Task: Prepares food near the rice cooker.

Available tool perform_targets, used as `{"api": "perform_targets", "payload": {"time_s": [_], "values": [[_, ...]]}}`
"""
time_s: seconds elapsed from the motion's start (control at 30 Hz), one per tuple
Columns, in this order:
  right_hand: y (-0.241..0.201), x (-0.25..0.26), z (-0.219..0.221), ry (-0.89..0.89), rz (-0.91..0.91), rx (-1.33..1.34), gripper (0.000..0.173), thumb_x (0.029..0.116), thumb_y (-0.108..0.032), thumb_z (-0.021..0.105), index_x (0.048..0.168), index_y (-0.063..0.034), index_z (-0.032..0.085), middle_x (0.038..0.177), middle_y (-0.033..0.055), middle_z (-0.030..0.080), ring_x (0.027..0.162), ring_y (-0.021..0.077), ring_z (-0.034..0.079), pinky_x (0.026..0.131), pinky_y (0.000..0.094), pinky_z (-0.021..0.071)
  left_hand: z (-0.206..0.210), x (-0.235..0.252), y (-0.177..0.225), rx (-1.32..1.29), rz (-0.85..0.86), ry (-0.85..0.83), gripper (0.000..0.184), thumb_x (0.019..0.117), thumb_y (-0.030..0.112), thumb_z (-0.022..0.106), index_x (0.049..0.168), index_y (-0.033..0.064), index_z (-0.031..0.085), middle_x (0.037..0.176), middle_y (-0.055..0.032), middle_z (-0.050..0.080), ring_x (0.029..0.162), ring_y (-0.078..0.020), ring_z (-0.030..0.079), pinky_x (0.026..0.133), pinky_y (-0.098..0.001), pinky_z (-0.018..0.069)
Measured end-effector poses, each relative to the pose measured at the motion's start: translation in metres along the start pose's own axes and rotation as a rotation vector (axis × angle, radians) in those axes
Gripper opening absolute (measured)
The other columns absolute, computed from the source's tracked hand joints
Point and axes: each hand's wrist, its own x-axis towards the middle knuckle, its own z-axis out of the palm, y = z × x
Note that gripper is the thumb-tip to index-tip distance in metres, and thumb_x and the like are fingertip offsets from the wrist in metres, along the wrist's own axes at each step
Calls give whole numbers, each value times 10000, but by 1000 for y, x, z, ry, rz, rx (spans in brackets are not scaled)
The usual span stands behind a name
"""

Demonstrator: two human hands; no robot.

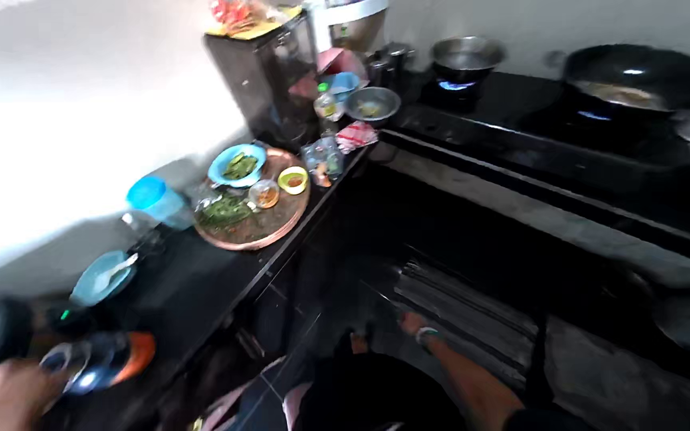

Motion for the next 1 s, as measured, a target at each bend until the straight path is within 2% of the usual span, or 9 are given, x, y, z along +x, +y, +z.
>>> {"api": "perform_targets", "payload": {"time_s": [0.13, 0.2, 0.3, 0.37, 0.47, 0.6, 0.73, 0.83, 1.0], "values": [[61, 6, 1, -46, 18, 254, 463, 1100, -294, 483, 1390, 59, 557, 1344, 316, 596, 1242, 435, 599, 1066, 572, 463, -14, -8, 13, -80, -110, -33, 552, 935, 353, 737, 1321, -24, 623, 1525, -328, 405, 1380, -564, 393, 1063, -803, 273], [71, -2, 15, -122, -24, 86, 452, 1114, -245, 441, 1384, 106, 534, 1339, 340, 584, 1228, 426, 602, 1056, 550, 470, -4, 0, -9, -68, -127, -36, 469, 927, 354, 743, 1201, -21, 685, 1520, -290, 423, 1333, -534, 458, 1036, -798, 321], [-4, -104, 3, -272, -54, -263, 397, 1100, -188, 445, 1385, 58, 570, 1424, 238, 580, 1344, 320, 550, 1138, 447, 421, 4, 11, -28, -28, -78, -48, 369, 929, 315, 742, 1093, -15, 721, 1509, -267, 439, 1298, -517, 492, 994, -807, 345], [-66, -175, -25, -435, 13, -255, 430, 1115, -153, 394, 1501, 31, 443, 1562, 189, 455, 1445, 254, 437, 1190, 364, 342, 7, 11, -24, -31, -68, -42, 364, 889, 264, 795, 1106, -19, 725, 1502, -280, 442, 1308, -542, 466, 996, -834, 311], [-29, -98, 5, -440, -173, -221, 435, 1112, -228, 435, 1404, 76, 541, 1446, 264, 546, 1368, 324, 522, 1148, 420, 398, 0, 14, -20, -22, -101, -78, 488, 889, 288, 802, 1209, -58, 674, 1527, -310, 407, 1352, -545, 437, 1049, -813, 282], [0, 25, 28, -242, -90, -36, 453, 1072, -293, 535, 1377, 37, 596, 1409, 258, 590, 1347, 375, 549, 1158, 523, 399, 5, 24, -26, -26, -151, -95, 429, 916, 228, 763, 1191, -87, 668, 1516, -334, 402, 1324, -551, 459, 1050, -801, 290], [-95, -7, -32, -138, -106, 396, 414, 1096, -264, 490, 1412, -3, 544, 1323, 251, 621, 1147, 383, 652, 965, 536, 531, -4, 18, -19, -15, -179, -109, 406, 940, 227, 734, 1184, -90, 665, 1480, -337, 447, 1306, -561, 471, 1044, -801, 287], [-159, -6, -61, -108, -256, 364, 398, 1094, -245, 491, 1402, -4, 562, 1324, 241, 630, 1146, 368, 663, 974, 525, 539, -6, 15, -11, -45, -210, -79, 373, 907, 223, 776, 1129, -66, 698, 1486, -334, 429, 1284, -577, 466, 1022, -814, 292], [-232, 11, -71, -192, -417, 241, 415, 1100, -263, 480, 1413, 0, 549, 1337, 244, 621, 1159, 370, 654, 975, 530, 537, -11, 11, -9, -39, -249, -38, 571, 894, 374, 763, 1304, -5, 642, 1506, -270, 460, 1345, -522, 456, 1059, -793, 298]]}}
